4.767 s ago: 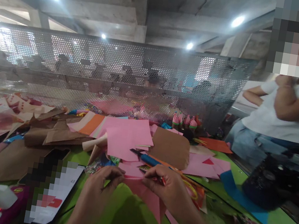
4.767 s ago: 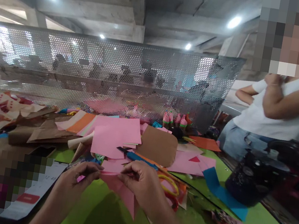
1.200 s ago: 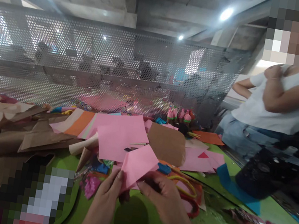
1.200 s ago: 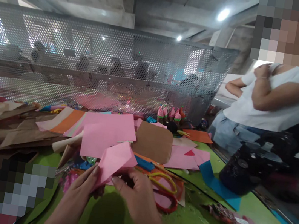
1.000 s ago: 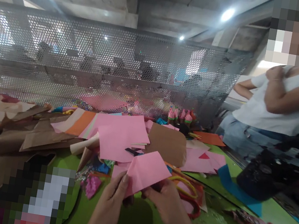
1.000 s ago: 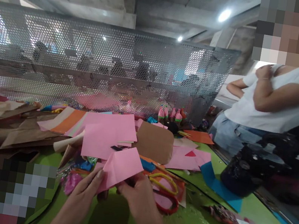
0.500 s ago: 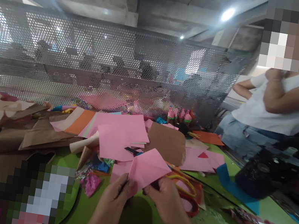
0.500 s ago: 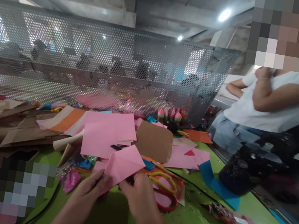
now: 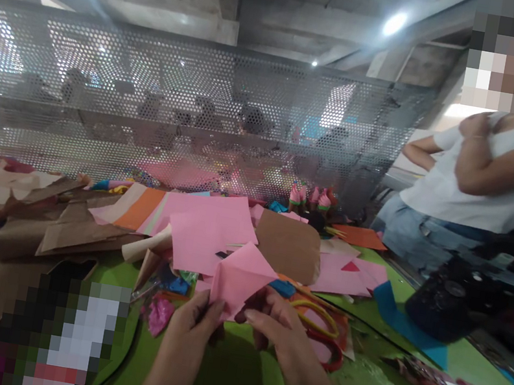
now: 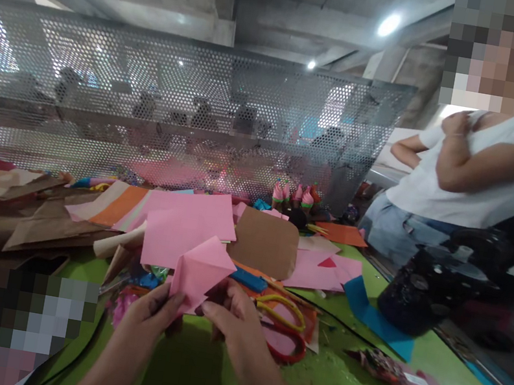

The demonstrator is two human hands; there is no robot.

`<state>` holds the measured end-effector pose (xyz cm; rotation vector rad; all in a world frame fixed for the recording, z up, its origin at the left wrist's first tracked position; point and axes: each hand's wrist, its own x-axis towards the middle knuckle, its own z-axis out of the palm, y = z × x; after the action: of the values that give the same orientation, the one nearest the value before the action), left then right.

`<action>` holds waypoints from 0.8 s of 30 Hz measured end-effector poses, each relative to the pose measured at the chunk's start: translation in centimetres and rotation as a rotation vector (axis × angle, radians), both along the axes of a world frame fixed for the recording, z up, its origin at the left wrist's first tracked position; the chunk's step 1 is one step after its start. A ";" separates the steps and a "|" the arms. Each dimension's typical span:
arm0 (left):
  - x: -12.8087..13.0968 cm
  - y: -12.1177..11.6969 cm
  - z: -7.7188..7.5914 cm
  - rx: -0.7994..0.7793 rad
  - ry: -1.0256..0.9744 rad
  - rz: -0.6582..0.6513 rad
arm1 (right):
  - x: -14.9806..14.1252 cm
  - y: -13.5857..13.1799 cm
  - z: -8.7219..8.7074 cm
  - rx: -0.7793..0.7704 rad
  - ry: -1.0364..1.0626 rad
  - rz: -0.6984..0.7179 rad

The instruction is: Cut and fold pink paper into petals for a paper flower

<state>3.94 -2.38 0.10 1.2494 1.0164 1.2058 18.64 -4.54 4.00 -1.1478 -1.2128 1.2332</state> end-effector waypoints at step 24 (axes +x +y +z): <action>0.4 -1.1 1.2 0.009 -0.011 -0.080 | 0.4 0.8 -0.9 -0.041 -0.081 -0.085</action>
<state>4.35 -3.51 1.26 1.2773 0.9454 1.1560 18.99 -3.78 3.14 -1.2781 -1.1905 1.1619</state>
